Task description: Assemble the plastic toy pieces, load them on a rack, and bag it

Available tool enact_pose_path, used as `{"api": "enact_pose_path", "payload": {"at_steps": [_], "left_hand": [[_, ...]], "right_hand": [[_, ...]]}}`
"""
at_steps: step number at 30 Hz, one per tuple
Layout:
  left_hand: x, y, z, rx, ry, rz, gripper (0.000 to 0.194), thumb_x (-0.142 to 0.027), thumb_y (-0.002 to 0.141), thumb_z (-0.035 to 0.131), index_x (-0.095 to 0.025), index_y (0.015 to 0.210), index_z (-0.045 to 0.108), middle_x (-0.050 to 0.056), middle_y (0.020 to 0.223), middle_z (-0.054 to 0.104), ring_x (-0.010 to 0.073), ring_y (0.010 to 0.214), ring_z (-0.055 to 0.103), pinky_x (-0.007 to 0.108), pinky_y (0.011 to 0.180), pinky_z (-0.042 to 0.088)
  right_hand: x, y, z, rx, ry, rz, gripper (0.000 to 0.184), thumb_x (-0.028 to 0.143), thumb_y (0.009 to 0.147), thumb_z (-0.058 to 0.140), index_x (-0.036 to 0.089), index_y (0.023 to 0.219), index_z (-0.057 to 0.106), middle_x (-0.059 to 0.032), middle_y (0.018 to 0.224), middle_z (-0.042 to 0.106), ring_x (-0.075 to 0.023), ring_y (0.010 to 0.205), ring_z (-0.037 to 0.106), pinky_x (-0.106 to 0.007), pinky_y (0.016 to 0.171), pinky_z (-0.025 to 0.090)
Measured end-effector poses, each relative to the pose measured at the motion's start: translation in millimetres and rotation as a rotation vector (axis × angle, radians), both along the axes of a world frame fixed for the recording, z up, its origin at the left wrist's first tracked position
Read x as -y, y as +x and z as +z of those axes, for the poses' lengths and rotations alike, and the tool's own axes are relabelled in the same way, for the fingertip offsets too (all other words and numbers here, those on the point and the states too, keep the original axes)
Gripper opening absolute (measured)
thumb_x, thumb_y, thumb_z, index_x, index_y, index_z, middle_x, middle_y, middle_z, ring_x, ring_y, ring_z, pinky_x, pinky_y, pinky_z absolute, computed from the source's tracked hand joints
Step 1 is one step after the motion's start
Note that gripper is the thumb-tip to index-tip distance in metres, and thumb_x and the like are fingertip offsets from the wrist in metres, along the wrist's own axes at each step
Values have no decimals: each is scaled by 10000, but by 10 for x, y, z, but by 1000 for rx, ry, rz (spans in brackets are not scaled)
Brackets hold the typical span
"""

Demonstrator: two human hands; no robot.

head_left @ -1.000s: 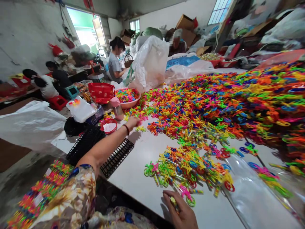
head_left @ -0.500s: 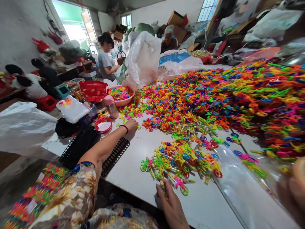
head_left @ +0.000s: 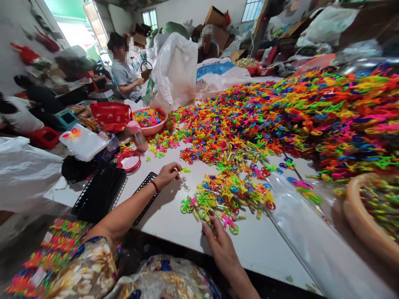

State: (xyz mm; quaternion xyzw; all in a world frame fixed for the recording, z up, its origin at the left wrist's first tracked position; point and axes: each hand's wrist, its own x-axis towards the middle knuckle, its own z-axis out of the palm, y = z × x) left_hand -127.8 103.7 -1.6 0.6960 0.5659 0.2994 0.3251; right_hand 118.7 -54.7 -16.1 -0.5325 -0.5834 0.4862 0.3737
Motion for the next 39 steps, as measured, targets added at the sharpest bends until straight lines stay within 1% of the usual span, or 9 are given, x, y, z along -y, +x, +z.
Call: {"api": "enact_pose_path", "payload": {"at_steps": [4, 8, 14, 17, 20, 23, 28, 33, 39], "left_hand": [[484, 262, -88, 518, -46, 40, 200, -358, 895, 488, -172, 843, 542, 24, 909, 590, 91, 604, 606, 244, 609, 491], [819, 473, -83, 440, 57, 58, 291, -385, 879, 593, -165, 699, 538, 39, 919, 585, 83, 611, 563, 229, 574, 452], [1106, 620, 41, 289, 253, -182, 124, -273, 885, 604, -178, 805, 609, 97, 1054, 608, 171, 938, 594, 282, 779, 485], [1189, 703, -2, 500, 223, -58, 254, -285, 854, 655, -198, 1081, 586, 111, 1204, 559, 140, 876, 583, 277, 762, 492], [1243, 793, -67, 742, -72, 51, 489, -375, 833, 695, -209, 1252, 504, 58, 1041, 612, 95, 719, 539, 244, 703, 467], [1275, 857, -93, 844, -300, 36, 413, -511, 833, 666, -168, 1056, 610, 26, 867, 624, 115, 746, 546, 237, 715, 441], [1274, 873, -95, 838, -236, 189, 437, -603, 826, 628, -168, 814, 586, -2, 768, 599, 93, 679, 508, 211, 649, 408], [1259, 868, -76, 879, -282, 247, 457, -618, 828, 610, -186, 938, 514, -44, 622, 581, 79, 501, 486, 197, 497, 369], [1294, 907, -58, 880, -408, 181, 476, -653, 805, 602, -204, 851, 448, -76, 534, 532, 61, 394, 412, 178, 398, 287]], "right_hand": [[-115, 49, 18, 4, 39, 5, 399, 541, 874, 566, 204, 1062, 672, -62, 899, 715, -223, 805, 664, -314, 754, 522], [-211, 30, 63, -16, 45, -75, 400, 541, 858, 588, 203, 1044, 693, -58, 881, 718, -214, 790, 654, -300, 729, 515], [-211, -86, 81, -166, 8, -118, 410, 567, 845, 604, 208, 1021, 693, -30, 773, 685, -190, 743, 633, -258, 600, 501], [-170, -152, 10, -224, 28, -95, 382, 542, 826, 645, 196, 979, 694, -30, 779, 684, -191, 762, 639, -259, 613, 511], [-136, -205, -70, -246, 68, -95, 321, 494, 851, 634, 201, 965, 695, -39, 848, 706, -197, 820, 656, -293, 717, 536], [-117, -219, -91, -202, 128, -41, 279, 438, 876, 615, 214, 1017, 705, -60, 977, 729, -223, 937, 669, -357, 865, 528], [-89, -183, -14, -21, 226, -26, 304, 418, 933, 527, 211, 1103, 672, -99, 1087, 720, -238, 1010, 667, -386, 913, 513], [-89, -156, -8, 68, 193, -80, 306, 428, 945, 490, 179, 1072, 614, -86, 908, 723, -211, 810, 688, -322, 745, 532], [-103, -156, -24, -8, 173, -47, 288, 442, 939, 521, 193, 981, 661, -63, 910, 721, -193, 832, 668, -295, 758, 510]]}}
